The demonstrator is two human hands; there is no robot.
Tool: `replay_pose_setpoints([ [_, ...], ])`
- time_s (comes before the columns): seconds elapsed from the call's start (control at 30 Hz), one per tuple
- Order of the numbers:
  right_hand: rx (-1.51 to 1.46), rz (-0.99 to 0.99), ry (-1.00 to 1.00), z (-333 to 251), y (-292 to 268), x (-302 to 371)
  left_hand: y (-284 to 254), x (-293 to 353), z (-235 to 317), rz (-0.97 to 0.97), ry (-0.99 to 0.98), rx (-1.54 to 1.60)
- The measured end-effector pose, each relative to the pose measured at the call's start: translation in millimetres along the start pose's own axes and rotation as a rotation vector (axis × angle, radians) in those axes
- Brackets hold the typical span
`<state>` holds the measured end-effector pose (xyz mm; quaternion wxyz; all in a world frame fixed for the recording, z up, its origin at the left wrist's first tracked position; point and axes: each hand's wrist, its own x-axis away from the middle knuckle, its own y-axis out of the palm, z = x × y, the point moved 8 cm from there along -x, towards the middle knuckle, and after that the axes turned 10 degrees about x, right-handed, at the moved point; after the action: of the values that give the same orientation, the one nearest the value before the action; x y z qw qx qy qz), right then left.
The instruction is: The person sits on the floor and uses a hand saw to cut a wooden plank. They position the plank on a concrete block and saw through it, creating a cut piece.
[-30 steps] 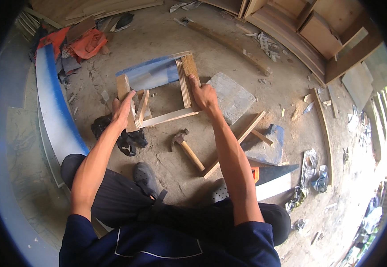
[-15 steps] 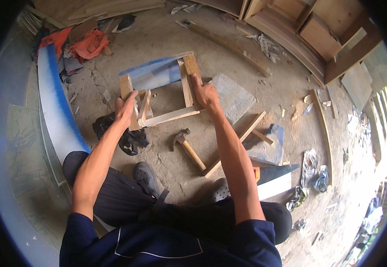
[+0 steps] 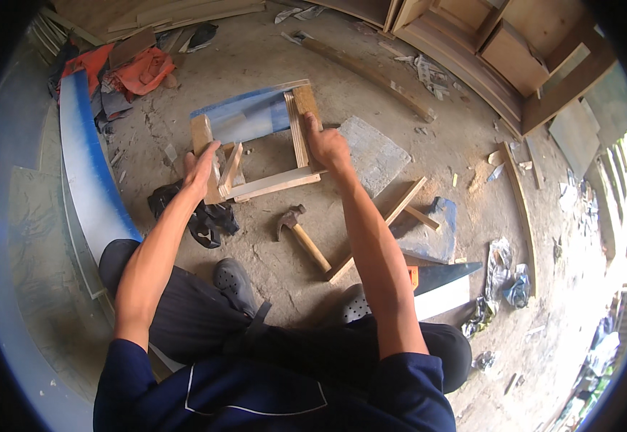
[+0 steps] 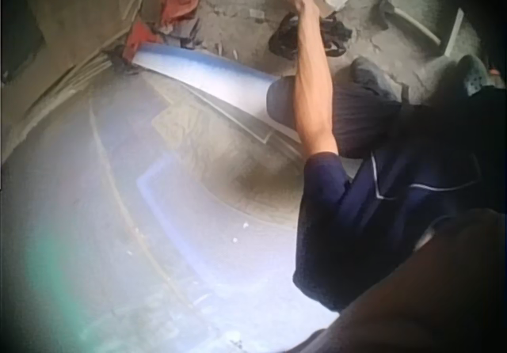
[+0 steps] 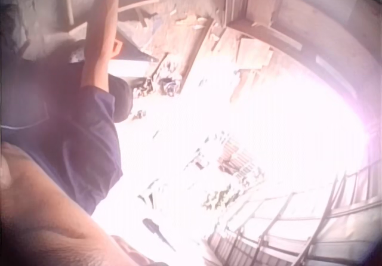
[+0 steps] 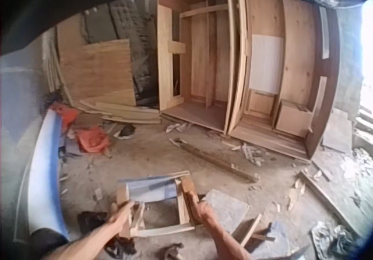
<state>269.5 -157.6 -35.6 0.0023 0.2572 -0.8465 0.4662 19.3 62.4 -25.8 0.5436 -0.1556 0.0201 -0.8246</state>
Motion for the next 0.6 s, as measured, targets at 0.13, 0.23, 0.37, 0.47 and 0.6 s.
replay_pose_setpoints([
  [0.13,-0.001,0.001,0.011,2.6,2.8,1.1,-0.2,-15.6,-17.5,-0.026,-0.029,0.017],
  [0.23,-0.020,-0.042,0.004,0.5,4.2,2.3,-0.9,-22.4,-24.6,-0.021,-0.051,0.048],
  [0.37,-0.117,-0.184,-0.065,-2.4,11.9,-10.2,-13.8,-42.4,-35.3,0.066,0.015,0.055],
  [0.47,-0.422,-0.276,-0.204,-3.1,2.1,7.1,1.1,-8.3,-15.7,-0.084,-0.097,0.160],
  [0.6,-0.490,-0.259,-0.555,-78.1,-27.3,58.2,-22.5,-36.0,-37.5,-0.070,-0.028,0.426],
])
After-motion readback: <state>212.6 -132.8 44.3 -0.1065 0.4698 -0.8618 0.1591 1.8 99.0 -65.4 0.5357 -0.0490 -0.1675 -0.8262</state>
